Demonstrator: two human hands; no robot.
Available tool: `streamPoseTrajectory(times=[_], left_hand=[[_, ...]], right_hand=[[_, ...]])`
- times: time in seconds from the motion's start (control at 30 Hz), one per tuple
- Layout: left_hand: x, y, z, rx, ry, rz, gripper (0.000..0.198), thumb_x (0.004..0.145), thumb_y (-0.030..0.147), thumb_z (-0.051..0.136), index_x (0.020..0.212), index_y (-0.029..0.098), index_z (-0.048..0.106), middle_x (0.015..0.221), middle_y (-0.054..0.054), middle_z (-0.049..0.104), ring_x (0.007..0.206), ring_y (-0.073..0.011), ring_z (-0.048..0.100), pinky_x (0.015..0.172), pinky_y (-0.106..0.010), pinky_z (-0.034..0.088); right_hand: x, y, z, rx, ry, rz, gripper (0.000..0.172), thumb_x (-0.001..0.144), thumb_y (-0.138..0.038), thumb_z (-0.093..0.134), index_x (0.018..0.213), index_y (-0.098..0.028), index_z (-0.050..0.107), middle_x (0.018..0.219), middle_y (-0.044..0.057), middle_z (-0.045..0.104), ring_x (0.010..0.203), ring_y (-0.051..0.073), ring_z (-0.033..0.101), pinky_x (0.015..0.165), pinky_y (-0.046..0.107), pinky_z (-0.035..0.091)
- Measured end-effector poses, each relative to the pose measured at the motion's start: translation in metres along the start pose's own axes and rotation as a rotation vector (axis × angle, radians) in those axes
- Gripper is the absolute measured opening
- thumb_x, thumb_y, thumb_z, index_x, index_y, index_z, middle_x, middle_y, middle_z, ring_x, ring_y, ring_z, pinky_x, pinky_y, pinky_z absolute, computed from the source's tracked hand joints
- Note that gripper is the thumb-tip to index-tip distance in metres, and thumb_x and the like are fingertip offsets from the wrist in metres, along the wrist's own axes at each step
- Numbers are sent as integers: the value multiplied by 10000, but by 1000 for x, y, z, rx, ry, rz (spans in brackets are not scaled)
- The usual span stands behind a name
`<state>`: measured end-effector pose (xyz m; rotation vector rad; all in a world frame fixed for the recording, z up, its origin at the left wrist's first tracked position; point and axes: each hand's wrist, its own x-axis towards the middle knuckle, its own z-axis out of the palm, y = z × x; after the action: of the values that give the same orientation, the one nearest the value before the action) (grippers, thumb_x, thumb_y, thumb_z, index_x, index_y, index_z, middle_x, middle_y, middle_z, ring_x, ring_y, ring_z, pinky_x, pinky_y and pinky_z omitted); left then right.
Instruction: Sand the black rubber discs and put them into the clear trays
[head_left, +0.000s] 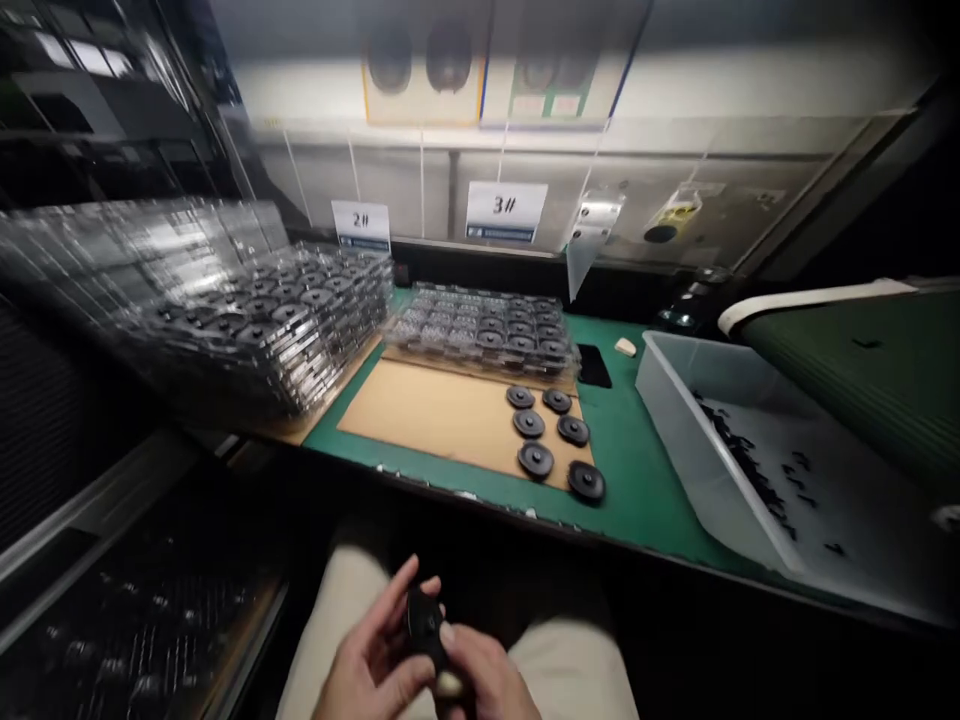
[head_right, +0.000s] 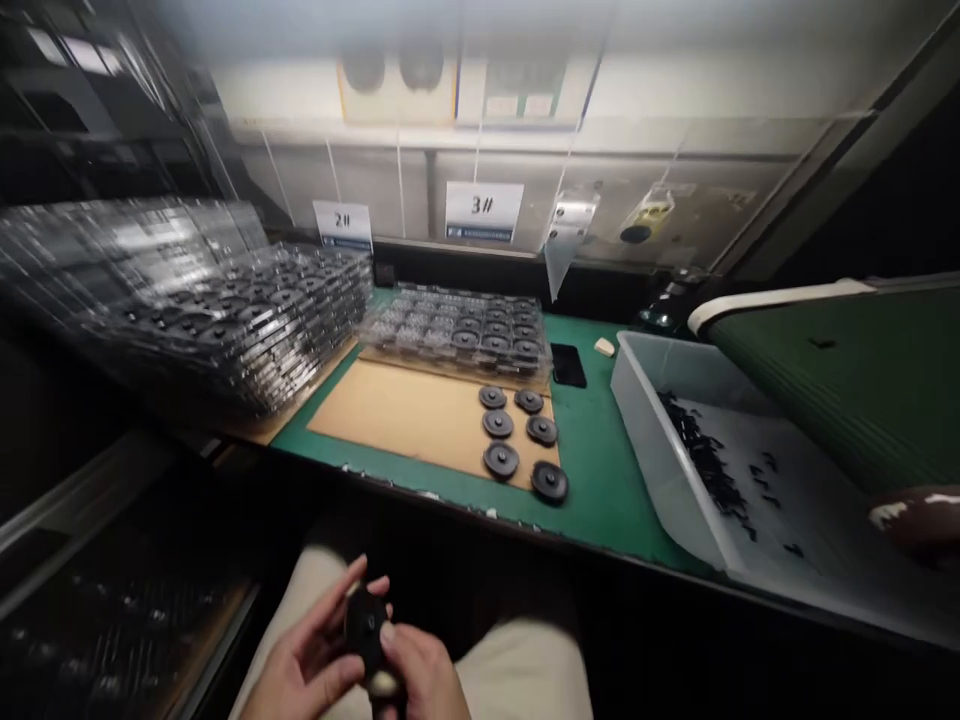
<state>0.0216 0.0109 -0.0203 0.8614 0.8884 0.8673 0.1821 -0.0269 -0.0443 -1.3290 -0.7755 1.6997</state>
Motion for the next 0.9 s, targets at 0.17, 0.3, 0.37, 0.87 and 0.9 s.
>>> streamPoseTrajectory(times=[0.17, 0.3, 0.37, 0.87, 0.9], left_hand=[[-17, 23, -1, -13, 25, -26, 629, 784, 278, 887, 1377, 287, 679, 1425, -115, 679, 1305, -312, 638, 1073, -355, 536], [-23, 22, -5, -75, 74, -68, 550, 777, 216, 888, 1299, 273, 725, 1385, -95, 705, 1293, -284, 643, 1075, -292, 518], [-24, 21, -7, -174, 84, -115, 510, 814, 236, 857, 1304, 260, 719, 1391, -107, 698, 1297, -283, 635, 1053, -280, 525], [-28, 28, -10, -381, 63, -267, 466, 895, 243, 773, 1351, 315, 709, 1344, -44, 731, 1225, -214, 660, 1003, -202, 522], [-29, 28, -9, -403, 51, -294, 432, 924, 280, 742, 1355, 301, 710, 1318, -54, 744, 1234, -218, 658, 1014, -209, 518]], right_hand=[[-13, -16, 12, 77, -47, 80, 551, 892, -691, 616, 772, -156, 567, 619, -45, 462, 471, 53, 357, 451, 202, 344], [-15, -30, 3, -61, -48, 74, 472, 928, -590, 660, 771, -145, 638, 663, -20, 508, 567, 85, 447, 527, 214, 391], [-15, -36, -5, -257, 49, -93, 327, 983, -477, 627, 932, -163, 703, 835, 25, 613, 724, 126, 555, 655, 240, 470], [-34, -93, -8, -965, -119, -577, 121, 993, -165, 553, 1069, -175, 647, 891, 36, 605, 765, 154, 534, 699, 314, 436], [-34, -94, -9, -983, -148, -583, 128, 989, -162, 558, 1079, -177, 648, 903, 39, 613, 768, 154, 541, 696, 313, 437]])
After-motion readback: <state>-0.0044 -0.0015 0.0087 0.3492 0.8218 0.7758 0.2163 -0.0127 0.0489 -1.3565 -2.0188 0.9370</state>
